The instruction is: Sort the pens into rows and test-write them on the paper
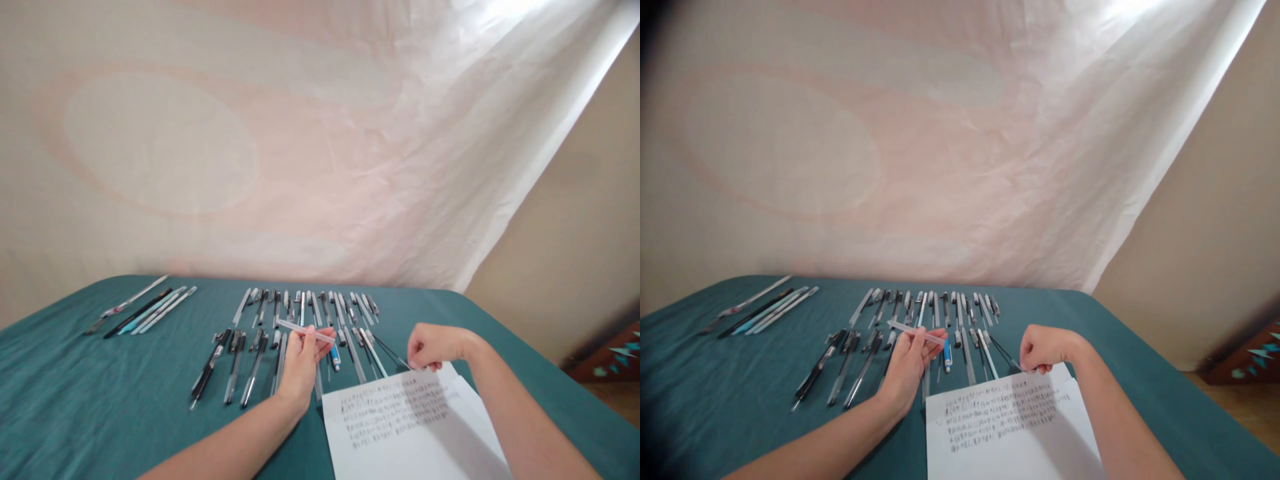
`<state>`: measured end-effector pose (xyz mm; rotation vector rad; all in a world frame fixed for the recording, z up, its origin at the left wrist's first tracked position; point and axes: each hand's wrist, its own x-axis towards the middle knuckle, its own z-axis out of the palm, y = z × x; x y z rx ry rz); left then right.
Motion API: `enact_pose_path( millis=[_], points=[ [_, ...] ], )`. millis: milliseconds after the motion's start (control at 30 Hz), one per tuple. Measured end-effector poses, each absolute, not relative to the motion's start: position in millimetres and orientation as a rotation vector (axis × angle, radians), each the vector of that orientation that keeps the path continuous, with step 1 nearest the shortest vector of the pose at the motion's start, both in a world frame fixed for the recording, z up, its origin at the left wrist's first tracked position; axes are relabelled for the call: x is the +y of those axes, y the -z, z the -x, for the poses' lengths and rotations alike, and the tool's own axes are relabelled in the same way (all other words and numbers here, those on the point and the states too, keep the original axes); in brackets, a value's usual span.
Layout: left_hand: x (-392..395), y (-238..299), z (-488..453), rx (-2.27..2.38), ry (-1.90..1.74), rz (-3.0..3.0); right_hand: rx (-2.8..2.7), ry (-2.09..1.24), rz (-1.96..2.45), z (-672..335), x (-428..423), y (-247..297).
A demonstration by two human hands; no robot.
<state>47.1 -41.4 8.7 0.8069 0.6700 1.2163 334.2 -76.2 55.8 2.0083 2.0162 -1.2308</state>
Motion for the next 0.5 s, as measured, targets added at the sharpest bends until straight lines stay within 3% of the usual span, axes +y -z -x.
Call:
enact_pose_path(
  millis=[233, 500],
  points=[
    [-42, -9, -47, 0.664, -1.203, -0.819, 2.134, 1.192, -2.123, -321, -72, -57],
    [-46, -11, -48, 0.642, -1.197, -0.875, 1.9, 1.248, -2.244, -314, -61, -31]
  ],
)
